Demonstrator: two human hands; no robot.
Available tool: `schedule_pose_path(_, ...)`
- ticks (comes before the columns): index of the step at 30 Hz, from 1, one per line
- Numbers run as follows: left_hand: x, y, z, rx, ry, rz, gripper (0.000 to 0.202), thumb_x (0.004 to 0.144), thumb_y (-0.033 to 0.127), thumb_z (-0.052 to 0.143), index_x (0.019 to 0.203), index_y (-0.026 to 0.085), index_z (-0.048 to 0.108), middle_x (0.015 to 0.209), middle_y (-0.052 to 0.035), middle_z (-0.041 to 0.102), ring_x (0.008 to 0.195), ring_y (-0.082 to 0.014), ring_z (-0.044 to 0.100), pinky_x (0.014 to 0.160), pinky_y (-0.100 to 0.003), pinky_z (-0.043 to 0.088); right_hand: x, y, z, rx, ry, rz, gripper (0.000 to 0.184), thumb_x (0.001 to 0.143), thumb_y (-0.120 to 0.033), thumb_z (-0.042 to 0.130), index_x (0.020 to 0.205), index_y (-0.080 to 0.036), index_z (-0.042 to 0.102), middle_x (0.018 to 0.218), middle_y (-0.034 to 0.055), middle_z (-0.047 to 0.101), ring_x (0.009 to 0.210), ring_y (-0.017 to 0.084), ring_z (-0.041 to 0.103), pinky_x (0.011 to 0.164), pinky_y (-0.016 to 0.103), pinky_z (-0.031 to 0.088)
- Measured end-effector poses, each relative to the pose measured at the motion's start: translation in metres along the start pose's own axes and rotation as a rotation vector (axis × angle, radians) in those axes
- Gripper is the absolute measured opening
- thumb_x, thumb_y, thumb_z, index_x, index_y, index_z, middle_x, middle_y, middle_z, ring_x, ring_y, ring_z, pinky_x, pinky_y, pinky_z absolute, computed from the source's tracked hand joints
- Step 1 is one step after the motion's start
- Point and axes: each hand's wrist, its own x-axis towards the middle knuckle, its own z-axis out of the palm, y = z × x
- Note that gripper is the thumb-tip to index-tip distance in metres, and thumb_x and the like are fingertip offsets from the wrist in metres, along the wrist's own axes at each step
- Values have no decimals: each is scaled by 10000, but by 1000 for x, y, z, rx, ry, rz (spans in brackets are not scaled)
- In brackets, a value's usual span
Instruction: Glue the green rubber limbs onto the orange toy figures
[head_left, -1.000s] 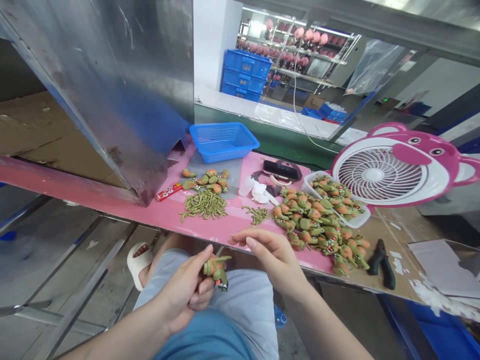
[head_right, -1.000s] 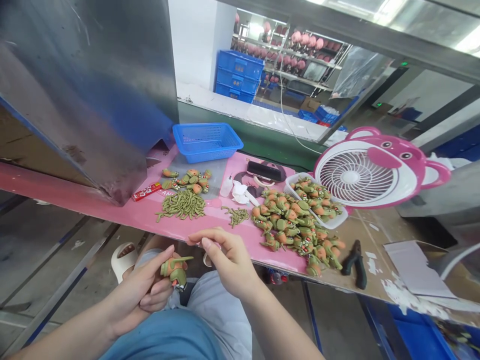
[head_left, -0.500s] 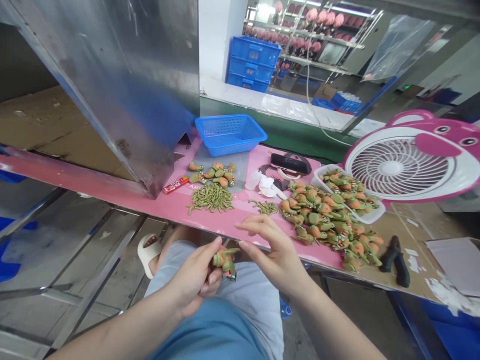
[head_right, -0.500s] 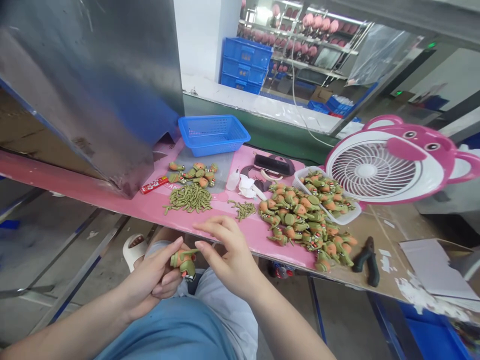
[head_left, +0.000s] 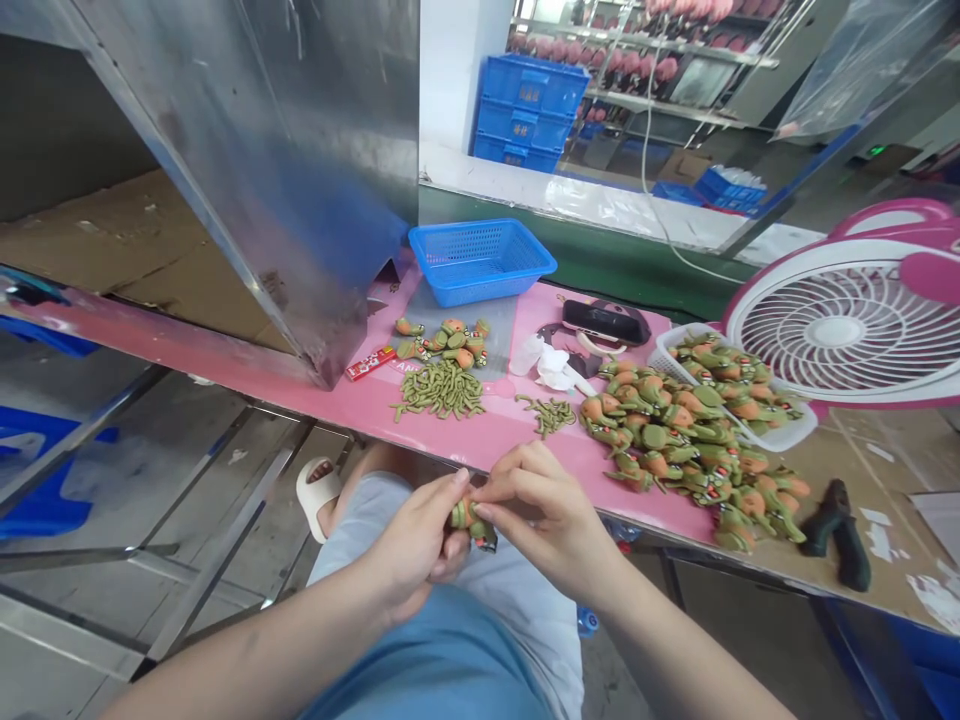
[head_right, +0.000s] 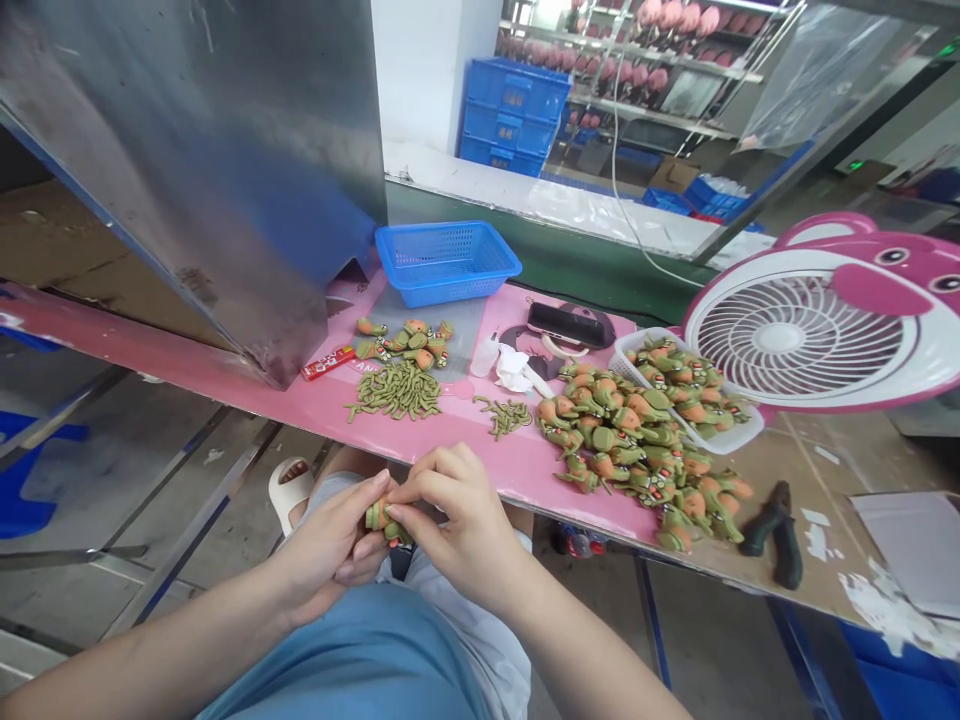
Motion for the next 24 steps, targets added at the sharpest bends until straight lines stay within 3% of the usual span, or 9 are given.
schedule_pose_path(3, -2, -1, -3, 38, -111, 95, 470, 605, 628, 619, 636, 191, 451, 330, 117, 339, 271, -14, 165, 306, -152, 106, -4, -9, 0, -30, 78, -38, 88, 883, -222, 532, 850, -192, 608, 769, 30, 534, 738, 159, 492, 636, 281, 424)
schedule_pose_path(6, -4, -3, -9, 97, -206, 203, 548, 491, 681, 659, 656, 195, 468, 382, 99, 405, 286, -29, 251, 307, -163, 160, -8, -22, 2, -64, 201, -51, 186, 874, -368, 539, 947, -206, 590, 861, 58, 513, 818, 188, 495, 676, 312, 442)
schedule_pose_path(9, -7, -4, -14, 244, -111, 395, 553, 445, 647, 705, 712, 191, 545, 423, 78, 451, 356, -63, 346, 374, -194, 271, -10, -32, 4, -104, 259, -69, 254, 838, -459, 558, 928, -225, 601, 914, 74, 508, 863, 219, 490, 710, 360, 441)
schedule_pose_path(12, -9, -3, -19, 372, 35, 565, 576, 415, 654, 704, 762, 202, 621, 507, 31, 534, 465, -123, 455, 483, -250, 366, -10, -36, 6, -70, 263, -69, 212, 828, -435, 587, 881, -231, 616, 912, 68, 524, 846, 216, 498, 709, 371, 444)
schedule_pose_path(16, -8, -2, -24, 397, 129, 644, 573, 348, 637, 732, 747, 231, 664, 675, -18, 630, 628, -186, 554, 636, -294, 423, -12, -36, 10, -21, 267, -58, 156, 844, -365, 588, 786, -221, 606, 903, 58, 531, 833, 203, 511, 722, 372, 442)
schedule_pose_path(24, -10, 0, -27, 414, 165, 747, 516, 306, 519, 809, 732, 257, 683, 692, 0, 682, 638, -193, 603, 652, -288, 445, -14, -40, 13, 17, 274, -85, 156, 873, -287, 556, 741, -210, 585, 878, 38, 524, 841, 184, 504, 739, 340, 424)
